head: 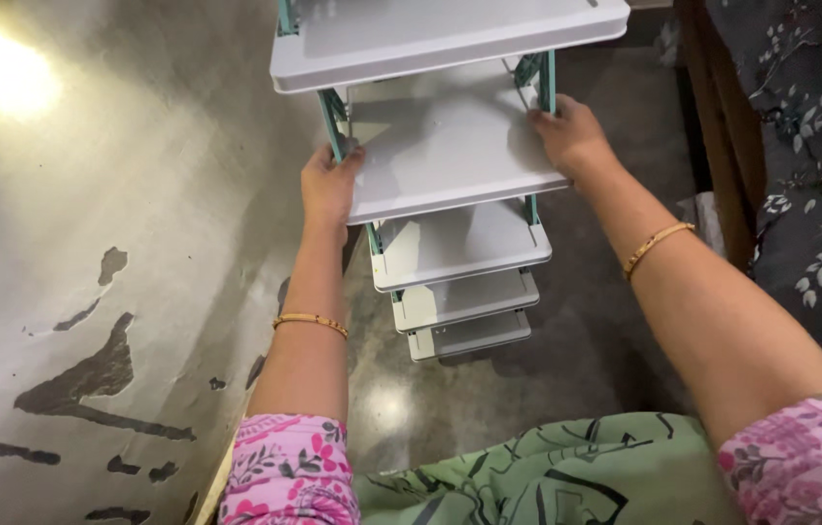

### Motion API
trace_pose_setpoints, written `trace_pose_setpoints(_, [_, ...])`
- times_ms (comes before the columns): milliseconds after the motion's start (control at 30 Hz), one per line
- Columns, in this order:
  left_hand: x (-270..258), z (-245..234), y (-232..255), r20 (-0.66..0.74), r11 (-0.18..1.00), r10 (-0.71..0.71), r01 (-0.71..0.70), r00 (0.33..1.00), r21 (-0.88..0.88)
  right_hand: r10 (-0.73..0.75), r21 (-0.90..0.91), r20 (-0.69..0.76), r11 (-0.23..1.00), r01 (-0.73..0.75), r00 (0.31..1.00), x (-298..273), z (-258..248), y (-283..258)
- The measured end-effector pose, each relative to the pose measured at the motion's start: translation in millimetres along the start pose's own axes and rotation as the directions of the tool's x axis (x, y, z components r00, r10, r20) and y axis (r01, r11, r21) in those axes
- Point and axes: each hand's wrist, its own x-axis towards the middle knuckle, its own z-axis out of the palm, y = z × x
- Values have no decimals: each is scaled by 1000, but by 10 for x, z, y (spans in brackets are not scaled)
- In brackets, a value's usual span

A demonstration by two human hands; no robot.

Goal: The person assembles a multi-tiered plastic storage rack by hand, inserting teal X-shaped support pieces between white square trays and stacking them vertically. The person repeatedly picks up trays and supports, aligns them, and secures each layer to build the rack.

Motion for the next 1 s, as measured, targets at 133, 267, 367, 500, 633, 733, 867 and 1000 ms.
trace_pose_setpoints(133, [-62, -89, 41, 50, 998, -47, 49, 998, -38, 100, -179, 57, 980, -88, 993, -131, -112, -304])
trace_pose_setpoints(267, [-135, -150, -11, 40, 993, -115, 116, 993, -26, 212, -179, 69, 964, -197, 975, -340, -244, -502])
trace_pose_setpoints(367, [-207, -69, -89, 65, 998, -51, 53, 997, -28, 249, -40, 114, 968, -246, 962, -374, -235, -452])
trace_pose_setpoints(500, [-231, 63, -182, 103, 992, -6, 19, 995, -123, 220, 59, 105, 972, -227, 970, -363, -97, -315])
trace_pose_setpoints(633, [-216, 73, -192, 56, 998, 0, 4, 998, -66, 193, -29, 24, 981, -192, 981, -373, -15, -279])
trace_pose_setpoints(733, [-223, 64, -186, 32, 1000, 9, -10, 999, 1, 132, -76, -12, 988, -133, 991, -427, 23, -333])
trace_pose_setpoints(867, [-220, 89, -153, -2, 992, 51, -51, 999, 112, 253, -43, 18, 967, -252, 967, -540, -8, -515])
trace_pose_setpoints(1000, [-272, 78, -7, -112, 884, 100, -36, 989, 466, 270, -30, 2, 962, -270, 963, -522, -135, -615])
